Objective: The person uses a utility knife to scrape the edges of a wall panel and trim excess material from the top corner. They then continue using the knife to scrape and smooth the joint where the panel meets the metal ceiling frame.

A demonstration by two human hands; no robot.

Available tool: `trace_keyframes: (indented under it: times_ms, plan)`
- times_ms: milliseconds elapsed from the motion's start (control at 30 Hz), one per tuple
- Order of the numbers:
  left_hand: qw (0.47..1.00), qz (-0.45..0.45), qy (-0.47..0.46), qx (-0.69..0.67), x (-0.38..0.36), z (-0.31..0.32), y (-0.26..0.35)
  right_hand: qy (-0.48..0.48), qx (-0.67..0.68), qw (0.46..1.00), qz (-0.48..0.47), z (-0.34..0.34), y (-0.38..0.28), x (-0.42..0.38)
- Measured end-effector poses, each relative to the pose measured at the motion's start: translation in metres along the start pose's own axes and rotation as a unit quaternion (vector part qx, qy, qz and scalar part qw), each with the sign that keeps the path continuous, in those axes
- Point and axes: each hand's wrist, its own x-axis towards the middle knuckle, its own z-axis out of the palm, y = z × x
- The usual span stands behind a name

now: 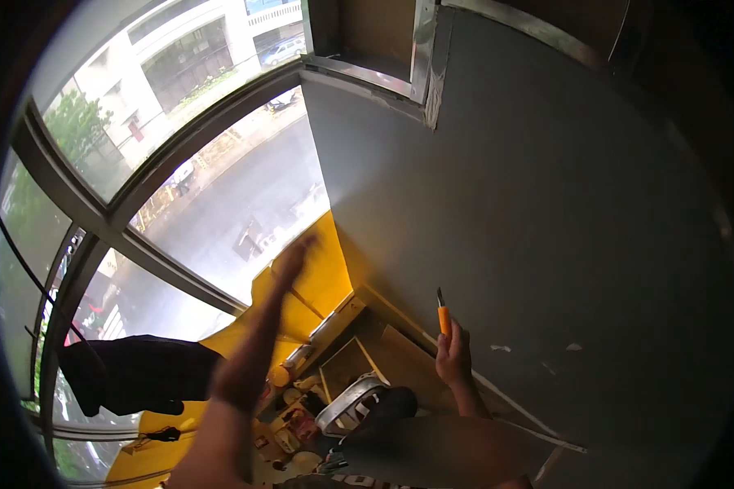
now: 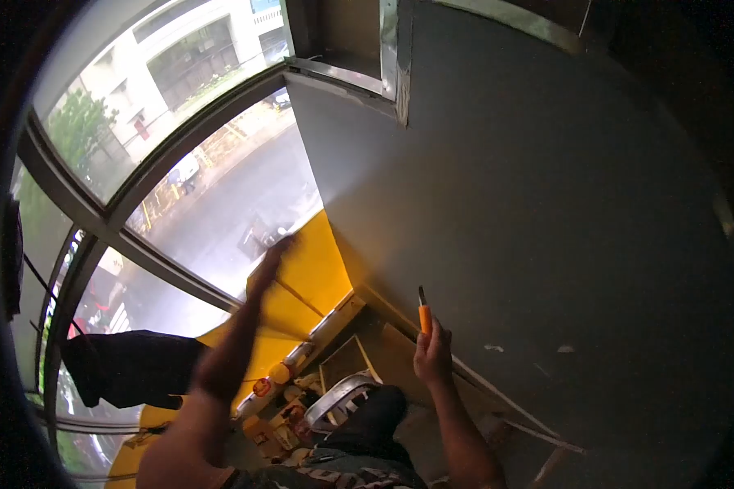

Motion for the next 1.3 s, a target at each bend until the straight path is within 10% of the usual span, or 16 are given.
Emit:
trace_keyframes:
  times_ms: [67,133,200,400,567,667,933,1300]
  plan:
    - [0.927,-0.146,-0.156,-0.308,-0.099,0.132,0.049,-0.023,-0.054,0.996,-0.062,-0.012,-0.024,0.02]
    - [0.82,-0.244,-0.123,-0.503,-0.15,0.172,0.195,-0.04,-0.123,0.986,-0.109,-0.022,-0.045,0.035]
    - [0.749,-0.27,-0.106,-0.596,-0.154,0.203,0.214,-0.064,-0.147,0.978,-0.136,-0.026,-0.068,0.046]
    - [0.81,-0.241,0.048,-0.532,-0.114,0.191,0.232,-0.157,-0.122,0.943,-0.267,-0.063,-0.136,0.102]
    - [0.791,-0.196,0.108,-0.57,-0.061,0.149,0.265,0.081,-0.223,0.871,-0.431,-0.149,-0.27,0.224]
    - [0.804,-0.149,0.132,-0.56,-0.015,0.137,0.24,0.25,-0.295,0.738,-0.553,-0.18,-0.314,0.322]
    - [0.896,-0.11,0.206,-0.377,0.105,0.131,0.215,0.369,-0.376,0.61,-0.592,-0.184,-0.324,0.407]
    - [0.907,0.046,0.328,-0.262,0.168,0.174,0.243,0.291,-0.397,0.631,-0.6,-0.186,-0.311,0.423]
